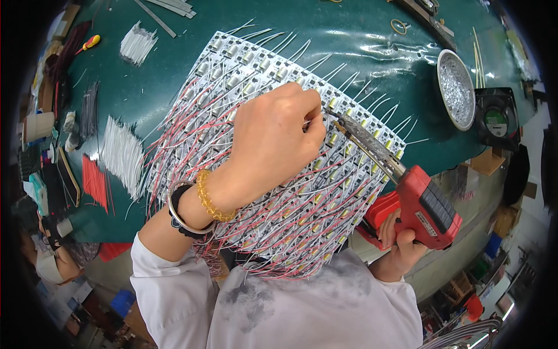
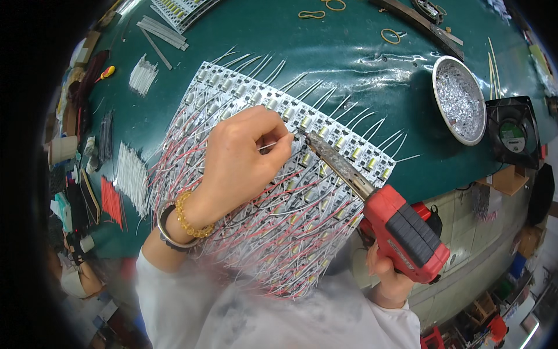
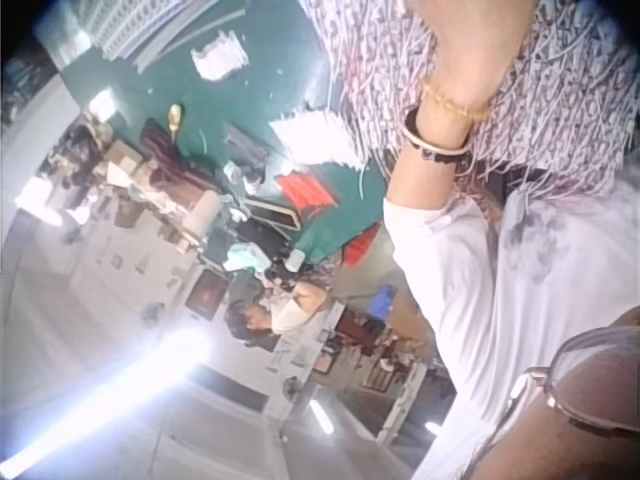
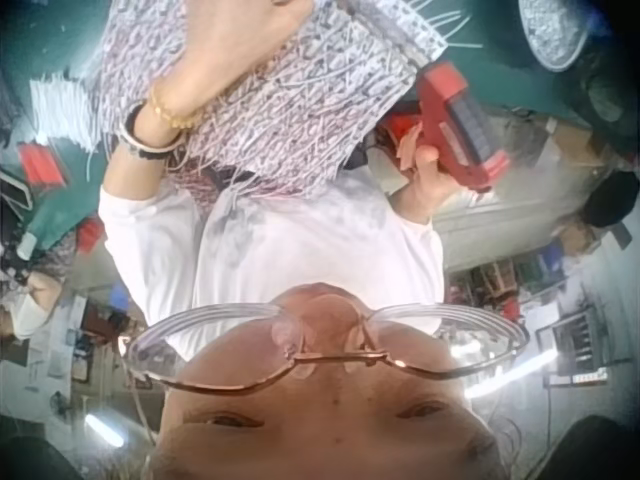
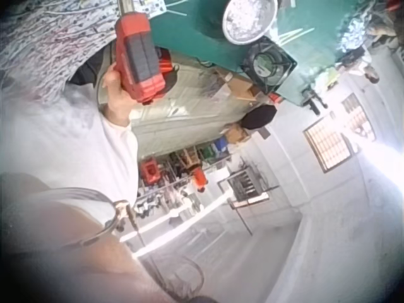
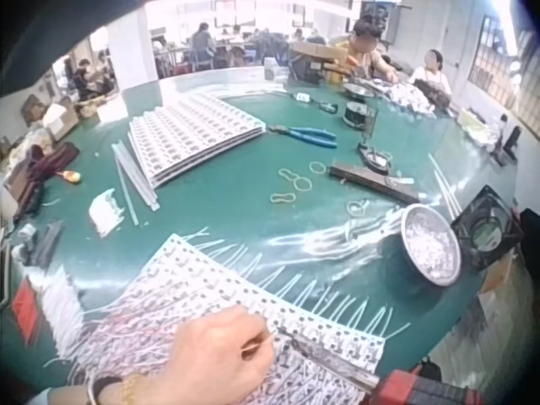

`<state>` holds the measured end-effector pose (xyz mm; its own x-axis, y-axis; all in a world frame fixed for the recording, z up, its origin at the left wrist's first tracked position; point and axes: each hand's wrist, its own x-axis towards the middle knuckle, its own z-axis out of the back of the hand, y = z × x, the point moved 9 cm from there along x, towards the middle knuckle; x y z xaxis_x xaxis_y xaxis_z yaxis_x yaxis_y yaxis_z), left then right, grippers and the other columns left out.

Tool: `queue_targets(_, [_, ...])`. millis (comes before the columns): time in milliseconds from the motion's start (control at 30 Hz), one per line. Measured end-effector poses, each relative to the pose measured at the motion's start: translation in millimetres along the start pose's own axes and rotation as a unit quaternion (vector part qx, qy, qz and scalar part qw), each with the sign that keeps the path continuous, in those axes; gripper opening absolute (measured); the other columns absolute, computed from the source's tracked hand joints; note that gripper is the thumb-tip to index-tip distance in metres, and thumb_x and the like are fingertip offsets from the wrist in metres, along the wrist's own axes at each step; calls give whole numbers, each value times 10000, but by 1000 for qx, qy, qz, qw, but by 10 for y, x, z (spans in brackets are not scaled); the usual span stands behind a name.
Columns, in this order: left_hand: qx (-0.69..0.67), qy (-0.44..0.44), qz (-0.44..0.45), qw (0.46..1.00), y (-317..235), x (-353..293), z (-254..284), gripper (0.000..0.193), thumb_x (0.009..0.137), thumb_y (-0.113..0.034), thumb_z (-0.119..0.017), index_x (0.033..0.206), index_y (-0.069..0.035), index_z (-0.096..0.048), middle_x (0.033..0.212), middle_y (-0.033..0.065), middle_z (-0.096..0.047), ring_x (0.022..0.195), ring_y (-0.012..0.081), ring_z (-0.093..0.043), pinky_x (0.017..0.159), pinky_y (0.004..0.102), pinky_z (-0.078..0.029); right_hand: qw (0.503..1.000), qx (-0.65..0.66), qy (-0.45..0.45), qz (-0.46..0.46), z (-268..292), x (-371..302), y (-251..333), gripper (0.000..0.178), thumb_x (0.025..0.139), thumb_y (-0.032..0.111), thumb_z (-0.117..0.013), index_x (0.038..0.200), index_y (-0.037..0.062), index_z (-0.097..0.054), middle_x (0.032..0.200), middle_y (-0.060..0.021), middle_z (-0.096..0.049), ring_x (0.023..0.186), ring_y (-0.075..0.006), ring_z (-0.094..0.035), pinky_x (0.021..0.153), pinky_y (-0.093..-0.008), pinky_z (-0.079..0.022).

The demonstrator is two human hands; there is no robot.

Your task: The person connects wires into LED modules using an electric soldering iron.

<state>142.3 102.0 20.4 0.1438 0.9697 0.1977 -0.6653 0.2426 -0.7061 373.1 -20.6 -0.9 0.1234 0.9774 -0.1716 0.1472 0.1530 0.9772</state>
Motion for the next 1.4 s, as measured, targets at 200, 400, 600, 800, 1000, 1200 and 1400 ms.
queue_targets(200, [6,-9,-9,1000,-23,-14,9,84,703,-50,-626,662,-4,-568,630,88,-560,537,208,-548,497,306,-424,998,-30,1,56,-15,43,110,624,801,407,-663,1102,-100,-459,566,-68,-522,445,-157,-493,436,-263,-403])
queue_targets(400, [4,-12,-19,1000,-39,6,19,89,705,-75,-616,664,-10,-570,629,88,-557,542,220,-547,507,315,-426,990,-62,11,125,-70,43,276,727,797,469,-639,1119,-147,-426,468,-25,-443,364,-94,-425,378,-224,-355])
queue_targets(600, [-1,-45,-14,999,39,-59,88,90,710,-90,-594,656,-19,-578,641,107,-572,571,270,-573,529,363,-445,991,-8,45,122,-119,22,205,688,871,482,-518,1173,-122,-388,476,-12,-398,355,-97,-374,382,-225,-354])
queue_targets(800, [68,-76,-138,985,-286,-160,268,17,669,-25,-549,671,-8,-547,745,160,-553,780,307,-570,634,407,-469,989,33,48,139,18,-53,214,616,905,433,-485,1246,-62,-351,491,-9,-372,363,-82,-313,382,-225,-320])
queue_targets(1000, [367,-97,35,925,405,-697,1658,39,695,-30,-590,729,-25,-571,735,132,-559,774,304,-545,675,416,-432,989,34,35,140,33,-10,183,566,918,396,-484,1236,-54,-353,494,-6,-367,371,-78,-308,391,-222,-295])
queue_targets(1200, [347,-166,150,911,1201,-1214,1970,117,726,-65,-647,818,-2,-612,767,126,-606,747,296,-558,680,391,-437,988,20,60,139,-165,-32,272,562,915,394,-494,1212,-60,-348,498,-11,-376,375,-77,-323,385,-224,-295])
queue_targets(1400, [283,-197,167,924,1260,-1336,2045,108,753,-68,-644,825,6,-610,765,133,-612,733,269,-584,654,352,-453,990,33,31,137,-91,-65,213,591,900,403,-520,1208,-73,-353,492,-9,-375,356,-82,-323,366,-218,-298])
